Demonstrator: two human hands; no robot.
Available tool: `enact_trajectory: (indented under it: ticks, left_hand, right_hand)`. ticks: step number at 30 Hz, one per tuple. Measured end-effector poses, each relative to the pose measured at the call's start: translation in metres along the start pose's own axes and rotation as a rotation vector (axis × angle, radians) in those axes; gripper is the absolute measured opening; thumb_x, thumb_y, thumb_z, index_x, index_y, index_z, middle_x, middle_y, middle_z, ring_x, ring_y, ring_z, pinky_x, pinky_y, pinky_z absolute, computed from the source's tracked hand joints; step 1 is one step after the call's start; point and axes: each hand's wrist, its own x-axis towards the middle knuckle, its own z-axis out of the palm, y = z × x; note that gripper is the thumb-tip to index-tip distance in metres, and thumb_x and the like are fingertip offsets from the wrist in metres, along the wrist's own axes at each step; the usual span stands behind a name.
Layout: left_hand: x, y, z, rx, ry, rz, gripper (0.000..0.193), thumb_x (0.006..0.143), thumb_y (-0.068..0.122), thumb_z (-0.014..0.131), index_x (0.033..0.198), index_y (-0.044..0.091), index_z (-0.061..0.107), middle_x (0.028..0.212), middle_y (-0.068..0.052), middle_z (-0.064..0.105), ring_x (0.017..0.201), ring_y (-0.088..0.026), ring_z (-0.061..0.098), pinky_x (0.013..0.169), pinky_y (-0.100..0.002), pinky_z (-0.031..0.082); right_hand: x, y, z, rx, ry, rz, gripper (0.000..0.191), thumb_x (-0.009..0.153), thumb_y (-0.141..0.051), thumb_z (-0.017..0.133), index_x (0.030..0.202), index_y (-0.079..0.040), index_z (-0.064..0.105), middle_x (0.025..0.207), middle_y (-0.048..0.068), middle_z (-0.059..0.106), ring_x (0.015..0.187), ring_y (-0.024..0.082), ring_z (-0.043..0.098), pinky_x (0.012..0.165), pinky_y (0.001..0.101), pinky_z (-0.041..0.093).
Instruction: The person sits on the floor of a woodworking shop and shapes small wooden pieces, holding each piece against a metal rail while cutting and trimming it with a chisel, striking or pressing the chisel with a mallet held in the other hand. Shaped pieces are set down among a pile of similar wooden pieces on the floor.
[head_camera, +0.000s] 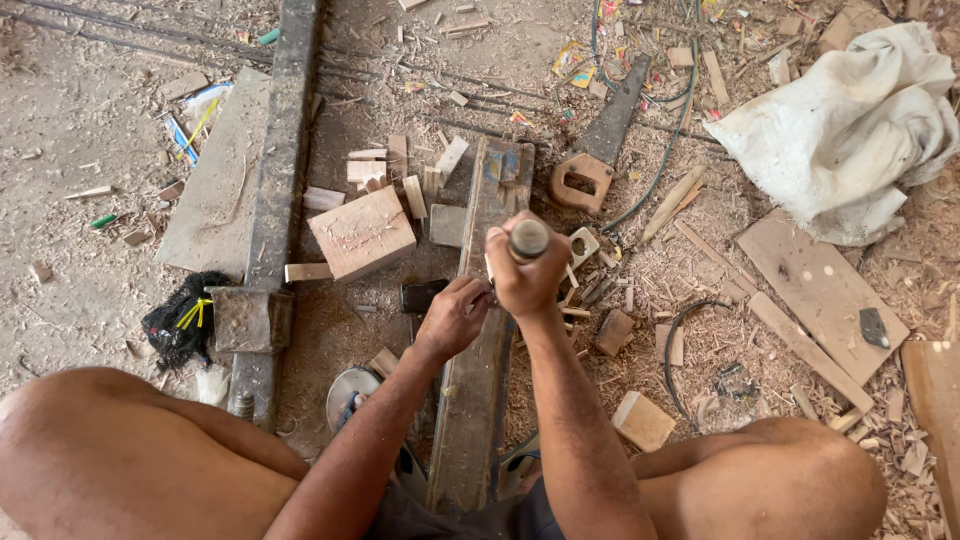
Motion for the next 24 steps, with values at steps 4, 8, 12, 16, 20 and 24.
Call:
enact_trajectory:
  ticks: [4, 8, 12, 16, 20, 24]
  left_hand:
    - [0.0, 0.001, 0.0, 0.003, -0.017, -0.028, 0.018, 0.089, 0.001, 0.07, 0.107, 0.001, 0.07, 0.098, -0.014, 0.068, 0.087, -0.033, 0.072, 0.075, -0.042, 0.061]
    - [0.0, 0.0, 0.002, 0.013, 0.004, 0.003, 0.012, 0.092, 0.003, 0.07, 0.104, 0.002, 0.068, 0.1, -0.014, 0.069, 0.089, -0.031, 0.072, 0.077, -0.041, 0.061]
    - [0.0, 0.001, 0.007, 0.008, 0.013, -0.09, 0.016, 0.093, 0.007, 0.072, 0.107, 0.0, 0.067, 0.1, -0.014, 0.069, 0.087, -0.03, 0.073, 0.074, -0.04, 0.061]
    - [-0.002, 0.001, 0.01, 0.039, 0.084, -0.031, 0.014, 0.095, 0.006, 0.07, 0.107, -0.001, 0.067, 0.1, -0.015, 0.069, 0.088, -0.033, 0.071, 0.074, -0.042, 0.059]
    - [-0.003, 0.001, 0.009, 0.001, 0.092, 0.071, 0.009, 0.093, -0.003, 0.065, 0.102, -0.001, 0.065, 0.103, -0.018, 0.067, 0.094, -0.037, 0.069, 0.079, -0.044, 0.058]
    - [-0.006, 0.003, 0.008, 0.058, 0.027, 0.063, 0.018, 0.086, -0.01, 0.062, 0.101, -0.001, 0.066, 0.1, -0.02, 0.064, 0.094, -0.042, 0.064, 0.08, -0.048, 0.054]
  right_hand:
    - [0.001, 0.004, 0.006, -0.098, -0.058, 0.056, 0.019, 0.091, -0.011, 0.065, 0.072, -0.01, 0.062, 0.058, 0.005, 0.065, 0.049, 0.009, 0.064, 0.041, 0.0226, 0.052]
    - [0.007, 0.007, 0.001, 0.002, 0.005, 0.118, 0.016, 0.09, -0.01, 0.066, 0.074, -0.009, 0.065, 0.057, 0.005, 0.066, 0.046, 0.009, 0.065, 0.039, 0.0227, 0.054]
    - [0.01, 0.005, -0.009, 0.042, 0.083, 0.081, 0.018, 0.089, -0.006, 0.065, 0.072, -0.007, 0.064, 0.056, 0.007, 0.064, 0.042, 0.01, 0.062, 0.036, 0.0242, 0.053]
    - [0.007, -0.002, -0.015, 0.124, 0.138, 0.073, 0.017, 0.088, -0.003, 0.059, 0.072, -0.005, 0.062, 0.058, 0.007, 0.063, 0.043, 0.01, 0.061, 0.035, 0.026, 0.052]
    - [0.005, -0.011, -0.015, 0.151, 0.124, 0.048, 0.018, 0.091, 0.001, 0.056, 0.074, -0.003, 0.061, 0.06, 0.007, 0.062, 0.046, 0.01, 0.058, 0.037, 0.0276, 0.048]
    - [0.004, -0.019, -0.011, 0.183, 0.068, 0.106, 0.017, 0.093, 0.004, 0.06, 0.077, -0.002, 0.061, 0.06, 0.006, 0.062, 0.047, 0.011, 0.058, 0.04, 0.0286, 0.046]
